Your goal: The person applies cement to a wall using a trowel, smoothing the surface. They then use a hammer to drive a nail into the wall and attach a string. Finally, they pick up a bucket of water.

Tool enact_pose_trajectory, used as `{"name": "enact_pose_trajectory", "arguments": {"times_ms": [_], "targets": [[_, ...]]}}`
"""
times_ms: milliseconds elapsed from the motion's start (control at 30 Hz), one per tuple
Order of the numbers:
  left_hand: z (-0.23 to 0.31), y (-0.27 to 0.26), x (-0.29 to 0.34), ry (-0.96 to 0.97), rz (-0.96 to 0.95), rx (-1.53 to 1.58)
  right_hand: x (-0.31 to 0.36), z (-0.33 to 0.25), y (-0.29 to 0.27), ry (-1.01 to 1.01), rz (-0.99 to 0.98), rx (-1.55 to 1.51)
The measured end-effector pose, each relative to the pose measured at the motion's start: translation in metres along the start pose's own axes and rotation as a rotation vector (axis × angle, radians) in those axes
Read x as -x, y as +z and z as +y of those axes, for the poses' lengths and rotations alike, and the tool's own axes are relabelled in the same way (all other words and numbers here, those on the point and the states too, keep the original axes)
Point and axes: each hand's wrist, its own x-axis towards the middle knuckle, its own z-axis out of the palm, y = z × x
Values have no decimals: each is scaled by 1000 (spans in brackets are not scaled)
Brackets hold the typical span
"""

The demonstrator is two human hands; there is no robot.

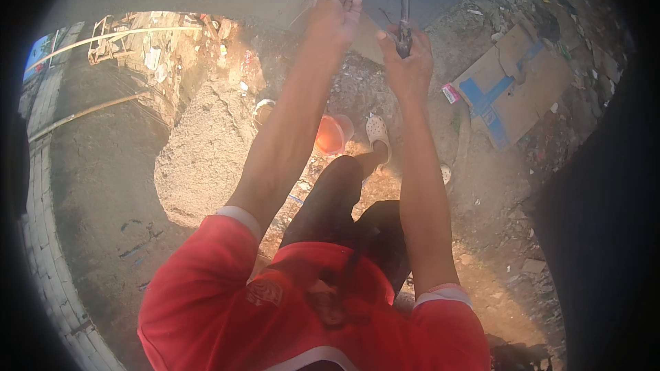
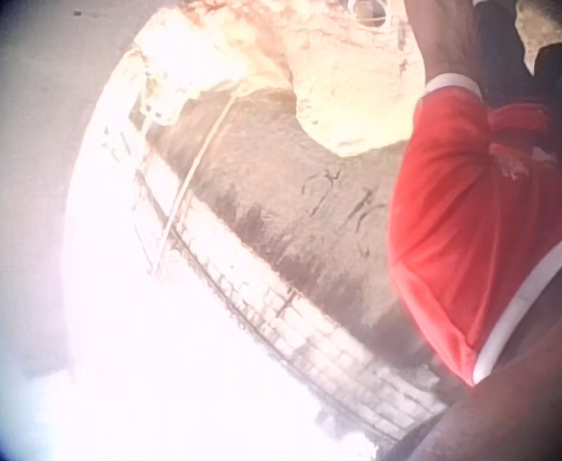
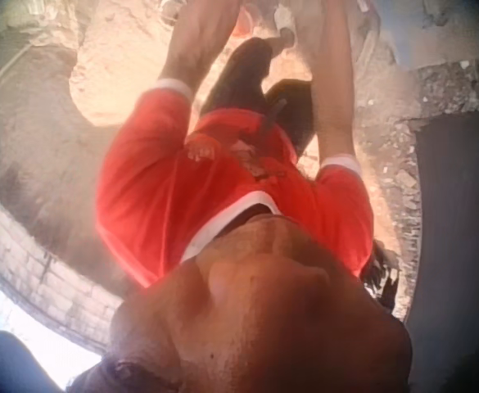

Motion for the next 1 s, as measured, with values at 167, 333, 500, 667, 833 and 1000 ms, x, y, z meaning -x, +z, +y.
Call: {"name": "enact_pose_trajectory", "arguments": {"times_ms": [167,333,500,667,833,1000], "targets": [[-19,-5,-9,120,-87,109,104,87,-105,411,-167,52],[-26,-11,-27,254,-185,112,113,172,-160,446,-244,143],[-32,-9,-30,371,-256,146,33,225,-133,187,-198,116],[-34,-3,-24,430,-262,147,-36,195,-86,-276,-327,-302],[-32,-4,-28,475,-362,191,-53,173,-40,-316,-264,-364],[-36,-5,-30,481,-405,206,-48,161,-3,-377,-358,-541]]}}
